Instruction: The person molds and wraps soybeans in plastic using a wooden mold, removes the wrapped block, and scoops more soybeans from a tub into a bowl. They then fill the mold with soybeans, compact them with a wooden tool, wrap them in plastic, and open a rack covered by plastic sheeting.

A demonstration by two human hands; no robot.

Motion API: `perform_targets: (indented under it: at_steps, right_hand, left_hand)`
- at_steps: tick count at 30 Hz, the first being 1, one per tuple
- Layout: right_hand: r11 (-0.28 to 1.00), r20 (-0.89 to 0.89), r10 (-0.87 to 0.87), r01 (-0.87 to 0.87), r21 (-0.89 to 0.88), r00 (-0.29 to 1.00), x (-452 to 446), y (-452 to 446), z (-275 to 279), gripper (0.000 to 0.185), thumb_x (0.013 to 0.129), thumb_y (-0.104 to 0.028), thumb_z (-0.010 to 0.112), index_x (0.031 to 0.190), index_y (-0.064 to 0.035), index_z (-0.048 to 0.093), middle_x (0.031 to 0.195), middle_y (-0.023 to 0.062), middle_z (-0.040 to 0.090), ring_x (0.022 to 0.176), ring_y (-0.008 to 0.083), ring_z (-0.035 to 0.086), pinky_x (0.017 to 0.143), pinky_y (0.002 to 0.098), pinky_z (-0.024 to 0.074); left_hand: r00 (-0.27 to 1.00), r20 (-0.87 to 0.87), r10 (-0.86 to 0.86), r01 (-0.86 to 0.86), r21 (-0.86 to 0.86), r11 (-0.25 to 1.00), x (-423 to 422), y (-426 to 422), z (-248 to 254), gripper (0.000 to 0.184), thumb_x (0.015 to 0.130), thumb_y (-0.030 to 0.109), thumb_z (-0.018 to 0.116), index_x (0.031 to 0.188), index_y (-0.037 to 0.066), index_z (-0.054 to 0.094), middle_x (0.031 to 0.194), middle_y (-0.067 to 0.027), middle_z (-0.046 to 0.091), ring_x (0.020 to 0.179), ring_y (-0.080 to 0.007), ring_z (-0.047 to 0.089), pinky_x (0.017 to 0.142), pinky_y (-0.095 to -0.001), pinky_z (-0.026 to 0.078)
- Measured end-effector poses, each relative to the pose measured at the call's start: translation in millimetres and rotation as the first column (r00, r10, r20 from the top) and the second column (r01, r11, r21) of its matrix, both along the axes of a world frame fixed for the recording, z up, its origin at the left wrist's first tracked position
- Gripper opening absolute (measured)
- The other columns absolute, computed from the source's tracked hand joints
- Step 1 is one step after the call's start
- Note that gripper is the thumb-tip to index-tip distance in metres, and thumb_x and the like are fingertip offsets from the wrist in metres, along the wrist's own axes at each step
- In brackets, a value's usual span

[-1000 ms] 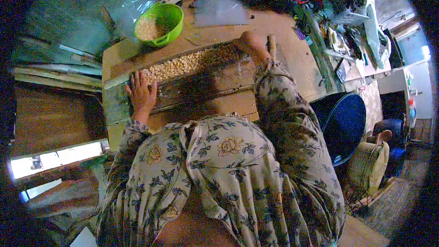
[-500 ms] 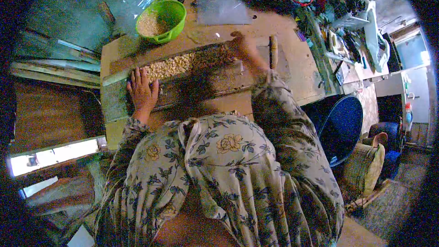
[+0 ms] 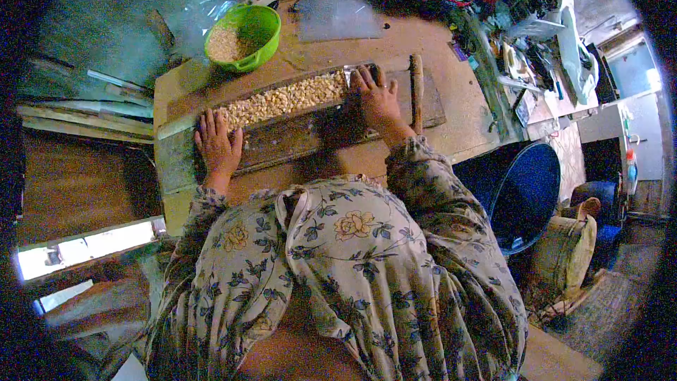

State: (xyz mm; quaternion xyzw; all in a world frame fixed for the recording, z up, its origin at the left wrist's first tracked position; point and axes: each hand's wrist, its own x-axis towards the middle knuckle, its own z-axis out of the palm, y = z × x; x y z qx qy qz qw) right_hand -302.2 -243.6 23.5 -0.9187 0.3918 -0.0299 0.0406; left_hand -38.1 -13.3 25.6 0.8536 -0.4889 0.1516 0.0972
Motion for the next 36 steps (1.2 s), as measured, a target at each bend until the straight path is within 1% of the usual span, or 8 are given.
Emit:
perform_targets:
  at_steps: [12, 15, 21, 24, 25, 29, 31, 36]
  right_hand:
    - [0.989, 0.069, 0.092, -0.083, -0.124, 0.993, 11, 10, -5, 0.054, 0.081, -0.017, 0.042, 0.132, -0.0176, 0.025, 0.139, 0.0045, 0.021, 0.128, 0.0337, 0.016, 0.094, 0.0625, 0.0161]
    - [0.997, 0.029, 0.067, -0.066, -0.05, 0.997, 18, 16, 4, 0.056, 0.079, -0.005, 0.039, 0.133, -0.0148, 0.024, 0.139, 0.0033, 0.018, 0.128, 0.0322, 0.014, 0.097, 0.0592, 0.0155]
    - [0.972, 0.021, 0.233, -0.233, -0.022, 0.972, 21, 28, 14, 0.067, 0.072, -0.006, 0.046, 0.134, -0.0144, 0.021, 0.139, 0.006, 0.019, 0.129, 0.0318, 0.013, 0.098, 0.0588, 0.0124]
    - [0.975, 0.244, 0.217, -0.222, -0.008, 0.945, -3, 21, 25, 0.069, 0.071, -0.017, 0.053, 0.133, -0.0156, 0.023, 0.138, 0.0055, 0.023, 0.128, 0.0314, 0.018, 0.097, 0.058, 0.0155]
    - [0.972, 0.424, 0.185, -0.228, 0.053, 0.887, -13, 17, 29, 0.072, 0.069, -0.017, 0.056, 0.133, -0.0142, 0.022, 0.138, 0.0058, 0.023, 0.127, 0.0314, 0.018, 0.097, 0.0568, 0.0162]
    - [0.97, 0.449, 0.157, -0.224, 0.099, 0.88, -44, -15, 2, 0.073, 0.067, -0.018, 0.06, 0.132, -0.0114, 0.026, 0.137, 0.0067, 0.025, 0.127, 0.0316, 0.02, 0.098, 0.0541, 0.0187]
    - [0.952, 0.136, 0.285, -0.297, 0.078, 0.949, -47, -16, 5, 0.071, 0.067, -0.012, 0.056, 0.13, -0.0086, 0.026, 0.136, 0.0087, 0.027, 0.127, 0.0328, 0.018, 0.099, 0.0495, 0.0183]
    - [0.943, 0.119, 0.334, -0.331, -0.044, 0.935, -35, -17, -4, 0.056, 0.07, -0.007, 0.052, 0.124, -0.0099, 0.038, 0.132, 0.0074, 0.033, 0.126, 0.0311, 0.022, 0.099, 0.0496, 0.02]
  left_hand:
    - [0.998, 0.003, -0.06, 0.06, 0.009, 0.998, -4, -3, 1, 0.064, 0.079, 0.041, 0.047, 0.126, 0.0, 0.033, 0.133, -0.0181, 0.029, 0.122, -0.035, 0.026, 0.098, -0.0499, 0.019]
    - [0.995, -0.023, -0.096, 0.096, -0.006, 0.995, -7, -7, 3, 0.063, 0.078, 0.04, 0.049, 0.125, 0.0, 0.034, 0.132, -0.0184, 0.029, 0.123, -0.0353, 0.025, 0.098, -0.0488, 0.019]
    - [0.931, -0.157, -0.331, 0.314, -0.125, 0.941, -6, -6, 9, 0.066, 0.074, 0.037, 0.054, 0.126, 0.002, 0.033, 0.132, -0.018, 0.029, 0.122, -0.0363, 0.027, 0.099, -0.0485, 0.019]
    - [0.808, -0.345, -0.477, 0.403, -0.264, 0.876, 3, 11, 36, 0.07, 0.069, 0.033, 0.059, 0.127, 0.003, 0.033, 0.132, -0.0175, 0.029, 0.121, -0.0347, 0.03, 0.1, -0.0442, 0.023]
    - [0.811, -0.342, -0.475, 0.421, -0.222, 0.879, 10, 21, 41, 0.072, 0.067, 0.031, 0.062, 0.126, 0.003, 0.033, 0.132, -0.0165, 0.03, 0.121, -0.0335, 0.031, 0.099, -0.0417, 0.025]
    - [0.894, -0.259, -0.366, 0.386, 0.027, 0.922, 37, 48, 26, 0.074, 0.063, 0.024, 0.065, 0.127, 0.005, 0.033, 0.133, -0.014, 0.031, 0.121, -0.0316, 0.031, 0.098, -0.038, 0.029]
    - [0.88, -0.217, -0.423, 0.426, -0.034, 0.904, 42, 49, 18, 0.065, 0.065, 0.019, 0.064, 0.123, 0.005, 0.04, 0.129, -0.0121, 0.037, 0.119, -0.0303, 0.035, 0.097, -0.0372, 0.031]
    - [0.894, -0.115, -0.434, 0.417, -0.147, 0.897, 42, 42, 18, 0.028, 0.072, 0.009, 0.058, 0.1, 0.005, 0.057, 0.112, -0.0092, 0.053, 0.107, -0.0274, 0.047, 0.09, -0.035, 0.04]
